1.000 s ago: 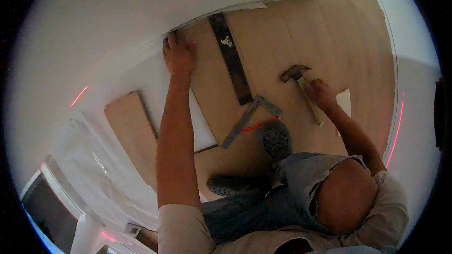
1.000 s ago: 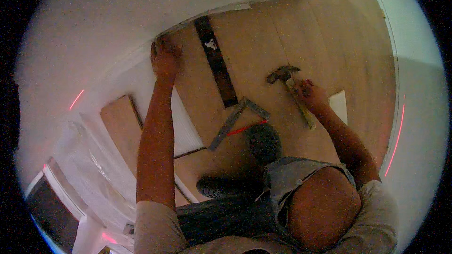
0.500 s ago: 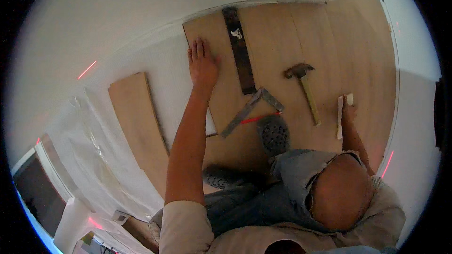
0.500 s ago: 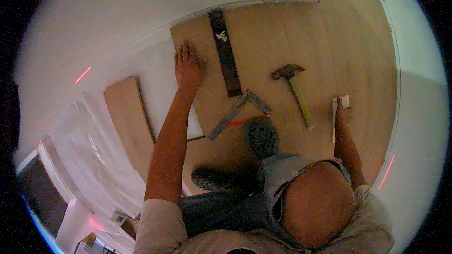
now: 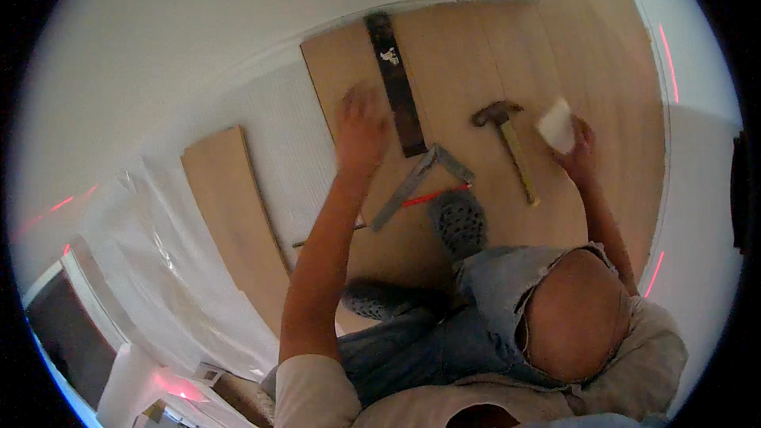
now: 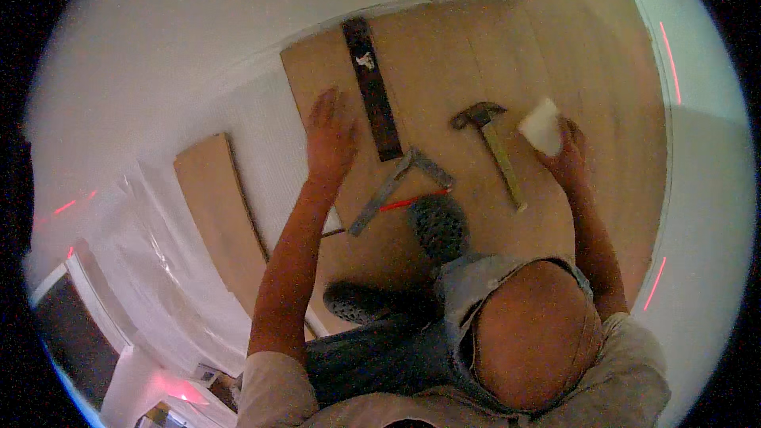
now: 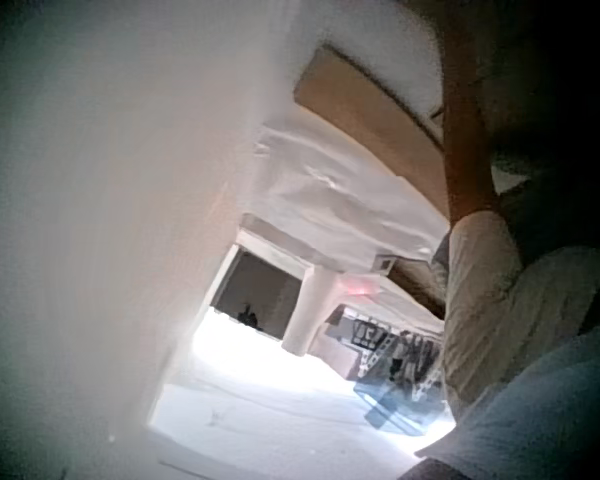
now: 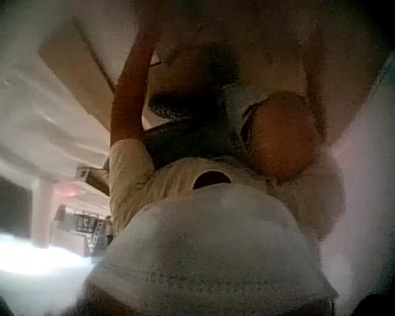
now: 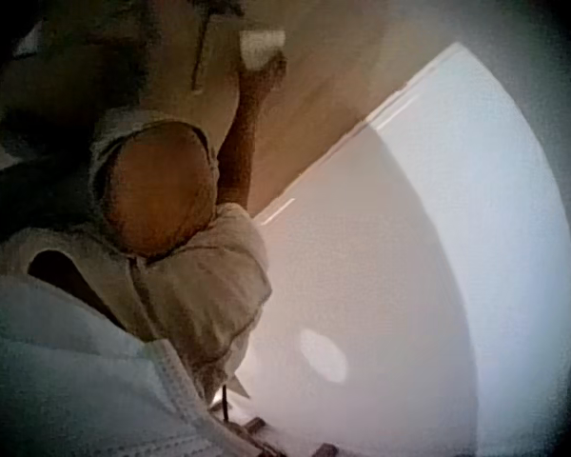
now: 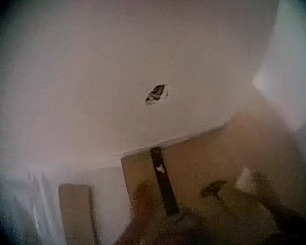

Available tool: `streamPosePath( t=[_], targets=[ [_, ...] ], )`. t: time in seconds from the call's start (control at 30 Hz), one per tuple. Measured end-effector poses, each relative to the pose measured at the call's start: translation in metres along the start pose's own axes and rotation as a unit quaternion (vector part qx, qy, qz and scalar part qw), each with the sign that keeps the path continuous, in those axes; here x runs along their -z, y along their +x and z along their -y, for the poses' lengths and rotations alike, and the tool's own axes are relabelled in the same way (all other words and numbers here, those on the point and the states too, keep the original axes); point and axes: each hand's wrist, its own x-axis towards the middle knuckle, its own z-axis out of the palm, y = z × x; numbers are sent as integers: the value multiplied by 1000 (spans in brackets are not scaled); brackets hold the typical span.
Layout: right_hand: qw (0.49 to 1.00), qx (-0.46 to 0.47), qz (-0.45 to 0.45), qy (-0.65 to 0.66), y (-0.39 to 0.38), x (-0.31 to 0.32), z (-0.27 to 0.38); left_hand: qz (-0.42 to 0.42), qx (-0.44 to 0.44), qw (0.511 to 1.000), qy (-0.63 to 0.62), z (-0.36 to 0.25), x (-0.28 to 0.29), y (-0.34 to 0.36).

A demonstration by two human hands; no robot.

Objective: The person measures and marks laminate flooring planks with a pencil and square, cuts them using a table saw, and installs them on the floor using a hammer and tapping block. They align the planks against the wall and tap them into place.

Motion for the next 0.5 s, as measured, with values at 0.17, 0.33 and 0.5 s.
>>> streamPosePath(
  t=[0.17, 0.33, 0.5],
  targets=[
    [921, 363, 119, 74, 77, 15, 181, 85, -142, 986, 7, -89, 30, 10],
    [875, 464, 91, 108, 98, -14, 262, 49, 30, 998, -30, -72, 20, -10],
    [905, 378, 33, 195, 85, -31, 272, -77, 175, 981, 25, -7, 15, -29]
  ],
)
